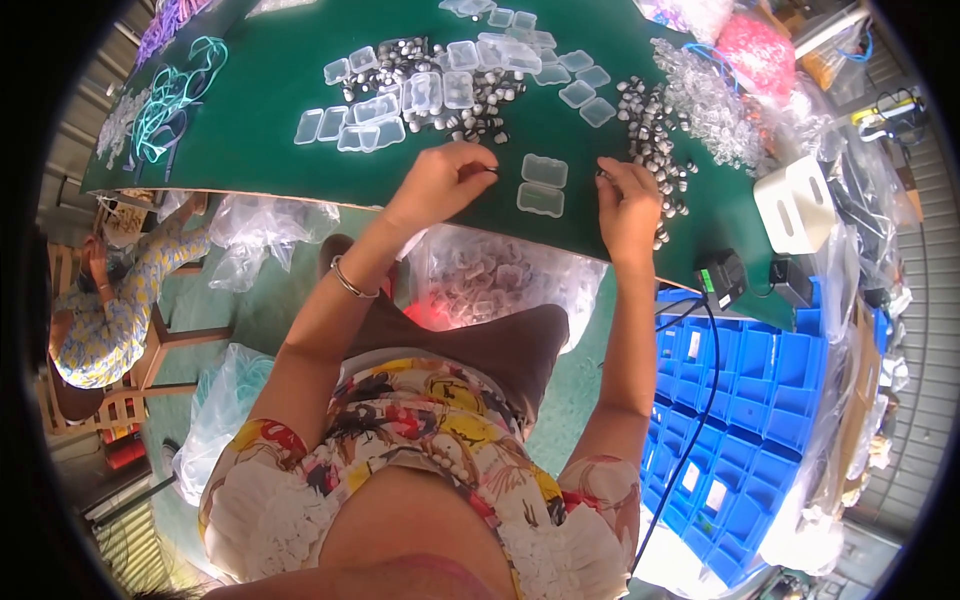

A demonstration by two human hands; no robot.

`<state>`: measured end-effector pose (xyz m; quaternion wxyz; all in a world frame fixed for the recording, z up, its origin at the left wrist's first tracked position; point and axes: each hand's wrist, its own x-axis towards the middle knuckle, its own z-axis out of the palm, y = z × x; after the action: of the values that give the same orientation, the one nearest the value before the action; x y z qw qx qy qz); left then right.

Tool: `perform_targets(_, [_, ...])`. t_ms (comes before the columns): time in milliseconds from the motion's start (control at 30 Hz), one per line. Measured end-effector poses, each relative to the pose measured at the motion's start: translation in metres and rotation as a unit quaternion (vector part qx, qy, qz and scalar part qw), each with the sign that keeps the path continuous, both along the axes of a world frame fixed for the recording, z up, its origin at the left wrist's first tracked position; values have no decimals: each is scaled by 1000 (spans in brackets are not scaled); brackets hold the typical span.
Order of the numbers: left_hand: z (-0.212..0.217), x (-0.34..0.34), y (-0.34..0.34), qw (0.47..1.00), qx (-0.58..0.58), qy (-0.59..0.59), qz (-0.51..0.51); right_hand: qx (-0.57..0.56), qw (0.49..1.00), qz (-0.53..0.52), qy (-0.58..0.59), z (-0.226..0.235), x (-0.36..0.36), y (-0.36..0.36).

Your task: Manually placing small metallic components into clear plastic containers at a workbench.

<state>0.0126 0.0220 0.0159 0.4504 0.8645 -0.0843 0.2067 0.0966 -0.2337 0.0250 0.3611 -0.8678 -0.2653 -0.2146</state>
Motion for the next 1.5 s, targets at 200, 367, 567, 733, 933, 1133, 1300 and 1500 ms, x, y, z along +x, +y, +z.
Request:
perform_targets(200, [-8,1,-37,999,-29,-19,-4,148,976,84,138,-10,-25,18])
perform_targets(367, [-13,4,-52,994,78,-50,58,19,998,54,14,-20,-34,34])
perform_targets(567, [-9,-4,-54,990,118,-59,56,-91,994,9,-66,-3,-22,32])
perform_targets(733, [-16,-3,-49,987,143,-71,31,-183,980,56,-60,-5,2,44])
perform_targets(933, [-14,-8,-51,993,97,-61,41,9,981,157,114,6,-5,33])
perform_targets(1133, [-15,0,-49,979,173,-102,32,-33,979,203,10,10,-23,30])
perform_targets(1300, [-22,-7,-40,983,140,-109,38,-12,967,250,53,1,-26,36])
perform_targets(1500, [-23,-46,-30,990,68,-115,54,-3,934,340,110,13,-4,69])
